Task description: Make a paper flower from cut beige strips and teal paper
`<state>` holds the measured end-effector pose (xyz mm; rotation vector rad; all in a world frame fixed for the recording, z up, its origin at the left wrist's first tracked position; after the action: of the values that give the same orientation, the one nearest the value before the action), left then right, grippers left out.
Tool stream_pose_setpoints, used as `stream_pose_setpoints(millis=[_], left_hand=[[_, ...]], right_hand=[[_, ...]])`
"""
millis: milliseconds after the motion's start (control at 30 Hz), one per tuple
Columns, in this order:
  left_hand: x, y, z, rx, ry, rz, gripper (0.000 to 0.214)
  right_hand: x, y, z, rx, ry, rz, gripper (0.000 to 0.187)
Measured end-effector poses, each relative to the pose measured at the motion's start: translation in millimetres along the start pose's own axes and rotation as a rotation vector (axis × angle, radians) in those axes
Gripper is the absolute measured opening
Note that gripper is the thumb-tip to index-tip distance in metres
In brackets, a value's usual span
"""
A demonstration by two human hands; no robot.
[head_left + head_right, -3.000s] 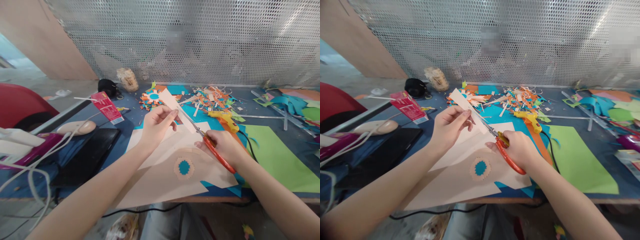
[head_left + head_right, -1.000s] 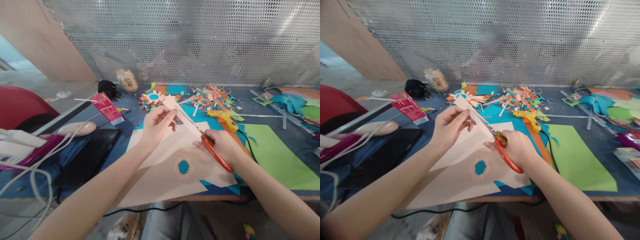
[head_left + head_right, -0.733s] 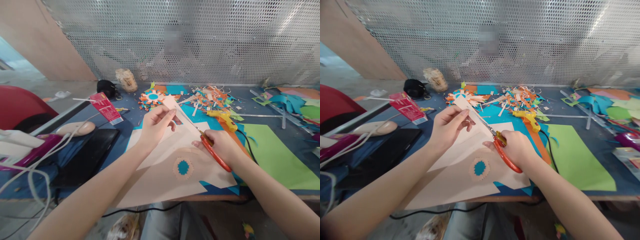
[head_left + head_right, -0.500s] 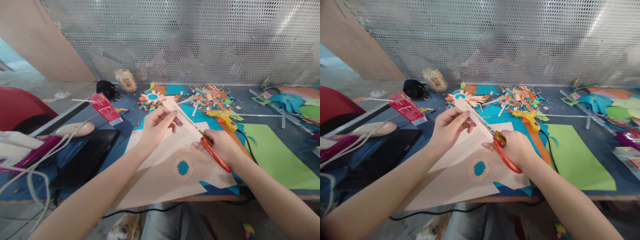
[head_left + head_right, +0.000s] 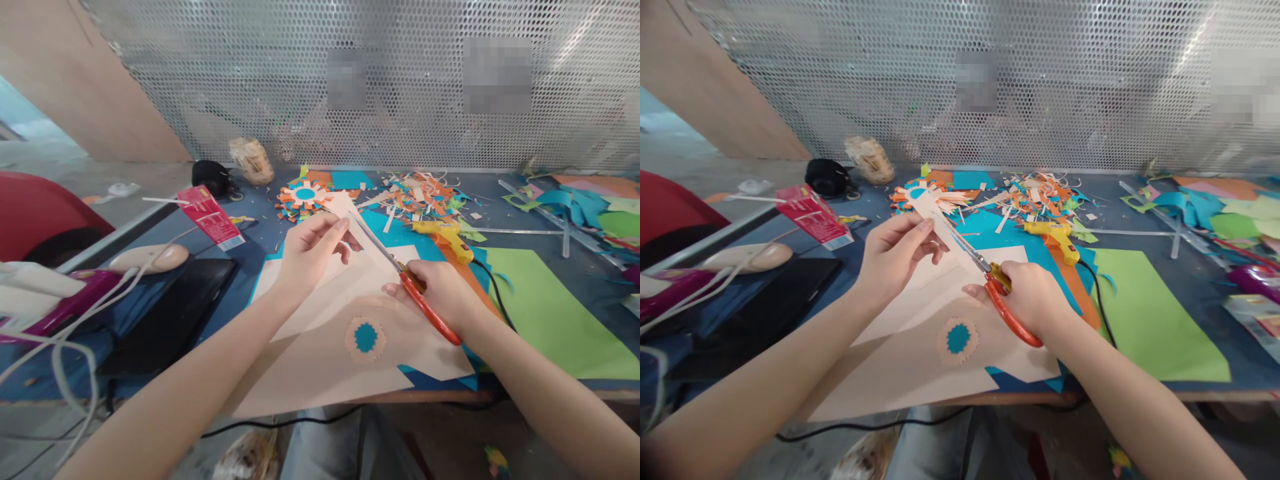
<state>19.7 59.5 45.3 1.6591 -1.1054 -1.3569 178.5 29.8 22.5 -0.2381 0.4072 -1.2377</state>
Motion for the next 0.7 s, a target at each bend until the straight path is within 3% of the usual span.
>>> stream_pose_setpoints(millis=[700], left_hand=[[4.3,-0.2,-9.2,0.008,-0.067,0.017,0.016]], right_hand=[[-0.1,-1.4,0.7,-0.036,0.012,-0.015,0.052]])
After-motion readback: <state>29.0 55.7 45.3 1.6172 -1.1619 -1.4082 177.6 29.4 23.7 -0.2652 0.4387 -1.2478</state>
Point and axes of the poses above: each hand's wrist, its own x-axis away from the middle knuckle, its own z-axis out of the back of the hand, y = z × x, the point moved 9 cm from there along -x, towards the middle knuckle, and after that the axes turned 6 degrees about y, right-handed, at the moved point
